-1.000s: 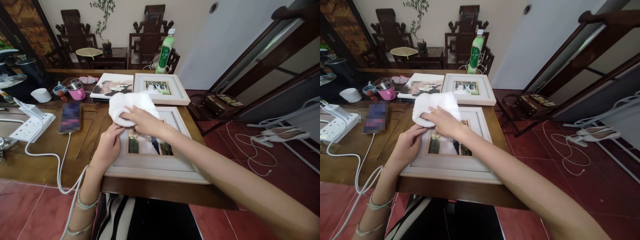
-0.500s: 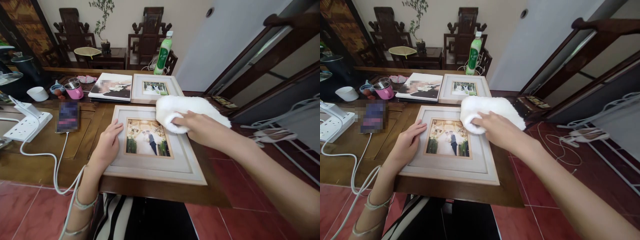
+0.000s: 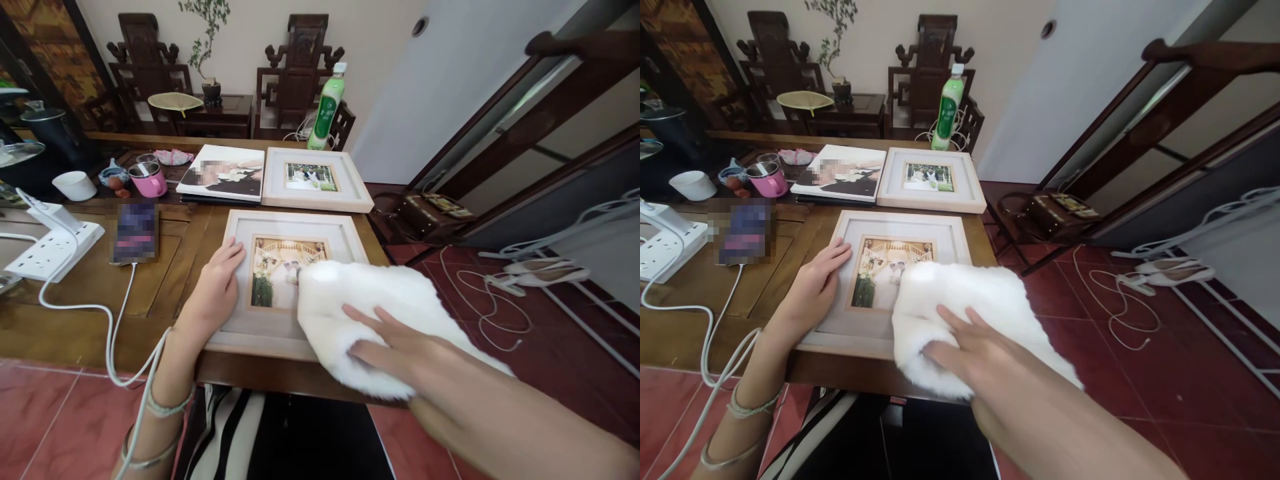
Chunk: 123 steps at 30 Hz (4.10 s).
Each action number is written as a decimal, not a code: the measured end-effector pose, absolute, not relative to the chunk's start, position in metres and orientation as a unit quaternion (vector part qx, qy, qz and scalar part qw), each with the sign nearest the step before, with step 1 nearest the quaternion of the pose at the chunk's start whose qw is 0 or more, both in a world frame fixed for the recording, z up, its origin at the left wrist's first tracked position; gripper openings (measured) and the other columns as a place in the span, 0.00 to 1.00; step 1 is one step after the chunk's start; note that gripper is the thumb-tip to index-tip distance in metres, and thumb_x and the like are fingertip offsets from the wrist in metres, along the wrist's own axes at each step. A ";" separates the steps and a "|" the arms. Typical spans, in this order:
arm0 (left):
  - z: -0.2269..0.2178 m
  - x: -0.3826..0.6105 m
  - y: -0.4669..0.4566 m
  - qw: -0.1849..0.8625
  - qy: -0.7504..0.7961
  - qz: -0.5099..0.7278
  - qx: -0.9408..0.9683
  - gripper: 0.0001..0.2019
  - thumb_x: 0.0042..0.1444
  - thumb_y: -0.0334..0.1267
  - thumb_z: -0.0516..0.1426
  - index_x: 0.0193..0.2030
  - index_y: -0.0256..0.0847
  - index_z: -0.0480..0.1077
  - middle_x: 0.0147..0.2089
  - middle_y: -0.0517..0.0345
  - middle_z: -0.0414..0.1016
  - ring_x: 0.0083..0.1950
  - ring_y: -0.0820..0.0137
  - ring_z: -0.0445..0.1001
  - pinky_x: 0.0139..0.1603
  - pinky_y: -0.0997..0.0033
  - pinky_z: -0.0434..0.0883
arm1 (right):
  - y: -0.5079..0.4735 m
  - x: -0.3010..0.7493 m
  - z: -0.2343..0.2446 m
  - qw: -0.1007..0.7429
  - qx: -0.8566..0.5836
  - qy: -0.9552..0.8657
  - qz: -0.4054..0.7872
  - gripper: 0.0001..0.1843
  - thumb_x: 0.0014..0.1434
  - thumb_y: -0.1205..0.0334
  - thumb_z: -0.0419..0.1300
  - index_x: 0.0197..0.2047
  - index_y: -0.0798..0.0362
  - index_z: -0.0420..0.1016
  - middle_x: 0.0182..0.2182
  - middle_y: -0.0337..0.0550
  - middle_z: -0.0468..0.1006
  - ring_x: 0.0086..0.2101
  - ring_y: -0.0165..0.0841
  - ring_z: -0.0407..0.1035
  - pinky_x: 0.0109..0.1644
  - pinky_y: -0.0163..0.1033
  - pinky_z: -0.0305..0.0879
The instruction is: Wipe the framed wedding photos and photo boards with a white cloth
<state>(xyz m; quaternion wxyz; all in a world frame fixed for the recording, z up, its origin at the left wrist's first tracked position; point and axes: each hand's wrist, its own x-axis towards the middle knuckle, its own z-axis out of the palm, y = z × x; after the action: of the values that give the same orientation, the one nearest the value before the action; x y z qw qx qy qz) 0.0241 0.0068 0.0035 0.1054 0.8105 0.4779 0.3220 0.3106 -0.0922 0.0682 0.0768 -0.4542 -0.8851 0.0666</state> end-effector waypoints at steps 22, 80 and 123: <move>0.000 0.023 0.006 0.103 0.488 0.322 0.805 0.24 0.57 0.23 0.46 0.58 0.34 0.70 0.63 0.43 0.70 0.69 0.56 0.61 0.69 0.47 0.61 | -0.068 0.300 0.071 0.054 -0.415 -0.906 0.061 0.35 0.41 0.82 0.46 0.46 0.48 0.77 0.56 0.47 0.76 0.61 0.44 0.62 0.61 0.57 0.65; 0.002 0.024 0.004 0.137 0.506 0.307 0.795 0.24 0.57 0.21 0.45 0.58 0.27 0.70 0.64 0.39 0.67 0.71 0.56 0.58 0.70 0.49 0.58 | -0.001 0.300 0.047 0.057 -0.416 -0.906 -0.057 0.26 0.48 0.78 0.49 0.49 0.62 0.75 0.54 0.70 0.74 0.61 0.53 0.60 0.64 0.64 0.55; 0.009 0.028 0.001 0.130 0.524 0.281 0.793 0.21 0.64 0.28 0.44 0.60 0.31 0.67 0.65 0.39 0.66 0.71 0.57 0.57 0.68 0.44 0.59 | -0.072 0.276 0.072 0.093 -0.308 -0.944 0.078 0.37 0.39 0.80 0.47 0.51 0.49 0.76 0.62 0.44 0.68 0.62 0.44 0.59 0.62 0.55 0.65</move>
<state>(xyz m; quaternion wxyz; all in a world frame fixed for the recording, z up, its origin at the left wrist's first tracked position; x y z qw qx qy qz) 0.0277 0.0013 0.0086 0.1296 0.7934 0.5239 0.2814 0.2756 -0.0718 0.0722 0.0927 -0.3080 -0.9436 0.0780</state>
